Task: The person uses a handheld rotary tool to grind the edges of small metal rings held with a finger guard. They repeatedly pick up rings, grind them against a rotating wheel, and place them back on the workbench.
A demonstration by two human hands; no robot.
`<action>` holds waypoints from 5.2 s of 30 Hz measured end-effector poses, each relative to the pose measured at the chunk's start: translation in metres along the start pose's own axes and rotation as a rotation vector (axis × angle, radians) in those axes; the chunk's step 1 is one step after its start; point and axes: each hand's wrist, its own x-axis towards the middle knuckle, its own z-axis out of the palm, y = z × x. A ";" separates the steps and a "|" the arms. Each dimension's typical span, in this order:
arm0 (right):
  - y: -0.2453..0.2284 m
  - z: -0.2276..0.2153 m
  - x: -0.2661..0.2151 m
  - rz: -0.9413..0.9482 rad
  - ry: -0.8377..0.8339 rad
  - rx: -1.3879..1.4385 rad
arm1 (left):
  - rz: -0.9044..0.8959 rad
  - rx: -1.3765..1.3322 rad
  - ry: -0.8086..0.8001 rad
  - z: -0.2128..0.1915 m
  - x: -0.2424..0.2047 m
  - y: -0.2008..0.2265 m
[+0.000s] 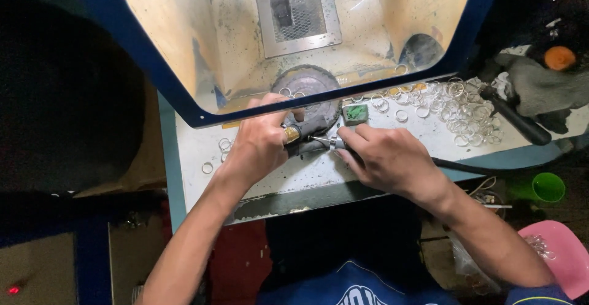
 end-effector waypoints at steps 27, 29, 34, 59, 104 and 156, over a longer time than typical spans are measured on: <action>-0.001 -0.004 0.001 0.036 0.006 0.072 | -0.001 -0.036 0.036 0.013 -0.012 -0.011; -0.003 -0.003 0.000 0.053 0.006 0.050 | -0.005 -0.032 0.031 0.009 -0.011 -0.008; -0.008 -0.003 -0.001 0.085 0.008 0.012 | -0.029 -0.080 0.080 -0.019 0.009 0.015; 0.007 0.006 -0.039 0.195 0.195 0.197 | -0.244 0.068 0.121 0.029 -0.049 0.006; -0.035 -0.015 0.032 0.237 0.188 0.151 | -0.632 0.271 0.346 0.003 -0.139 0.080; -0.041 0.002 0.037 0.088 0.260 0.269 | -0.541 0.119 0.307 0.006 -0.082 0.104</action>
